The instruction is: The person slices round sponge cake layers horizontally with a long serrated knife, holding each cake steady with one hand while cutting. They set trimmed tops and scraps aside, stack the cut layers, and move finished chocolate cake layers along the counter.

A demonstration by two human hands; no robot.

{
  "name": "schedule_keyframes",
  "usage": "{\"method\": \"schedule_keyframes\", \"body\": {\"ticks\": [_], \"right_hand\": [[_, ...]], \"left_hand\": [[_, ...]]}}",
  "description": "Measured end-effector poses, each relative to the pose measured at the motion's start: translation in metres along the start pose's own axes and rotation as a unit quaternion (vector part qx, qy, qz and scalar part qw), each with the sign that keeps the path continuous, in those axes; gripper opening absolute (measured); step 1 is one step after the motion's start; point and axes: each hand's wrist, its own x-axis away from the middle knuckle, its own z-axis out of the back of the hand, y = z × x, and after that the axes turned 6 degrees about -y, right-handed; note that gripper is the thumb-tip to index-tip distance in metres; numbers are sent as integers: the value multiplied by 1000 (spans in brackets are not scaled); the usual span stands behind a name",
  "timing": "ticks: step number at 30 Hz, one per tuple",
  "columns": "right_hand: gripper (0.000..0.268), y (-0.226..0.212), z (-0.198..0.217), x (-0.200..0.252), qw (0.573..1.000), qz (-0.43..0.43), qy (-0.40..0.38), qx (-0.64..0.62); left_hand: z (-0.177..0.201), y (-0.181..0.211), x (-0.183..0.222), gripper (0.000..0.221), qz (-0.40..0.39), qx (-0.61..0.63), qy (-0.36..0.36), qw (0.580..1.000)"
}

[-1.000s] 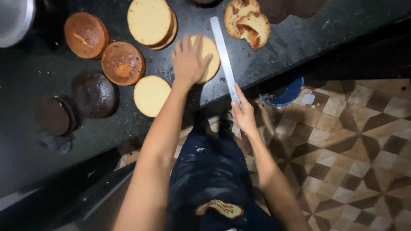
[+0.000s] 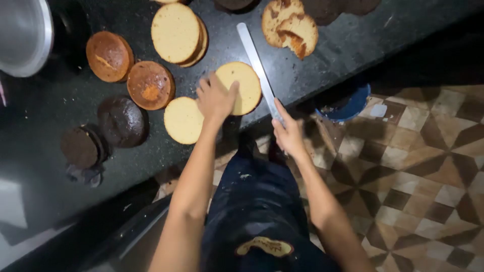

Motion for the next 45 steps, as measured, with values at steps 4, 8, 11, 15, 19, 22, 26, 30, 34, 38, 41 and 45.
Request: {"method": "schedule_keyframes", "body": {"ticks": [4, 8, 11, 15, 19, 22, 26, 30, 34, 38, 41, 45], "right_hand": [[61, -34, 10, -6, 999, -23, -15, 22], [60, 4, -1, 27, 1000, -9, -13, 19], [52, 63, -14, 56, 974, 193, 31, 111], [58, 92, -14, 65, 998, 54, 9, -24], [61, 18, 10, 9, 999, 19, -24, -39], [62, -3, 22, -4, 997, 5, -65, -50], [63, 16, 4, 36, 996, -46, -58, -49], [64, 88, -11, 68, 998, -17, -26, -58], [61, 66, -18, 36, 997, 69, -25, -18], [61, 26, -27, 12, 993, 6, -93, -68], [62, 44, -30, 40, 993, 2, -103, -57], [64, 59, -35, 45, 993, -55, -79, -72]], "left_hand": [[-43, -30, -34, 90, -183, -63, 152, 969], [-66, -37, -42, 79, -286, -81, 203, 933], [-70, -40, -50, 78, -296, -84, 225, 925], [-65, -31, -44, 75, -267, -15, 209, 941], [-36, -7, 1, 92, -52, 11, 125, 991], [-43, -13, -18, 93, -109, -53, 163, 979], [-68, -29, -42, 78, -299, -91, 218, 925], [-67, -30, -47, 73, -296, -67, 213, 929], [-67, -31, -44, 71, -294, -55, 206, 932], [-68, -33, -44, 69, -288, -29, 225, 930], [-72, -35, -48, 67, -288, -20, 243, 926], [-72, -37, -51, 69, -287, 0, 230, 930]]}}
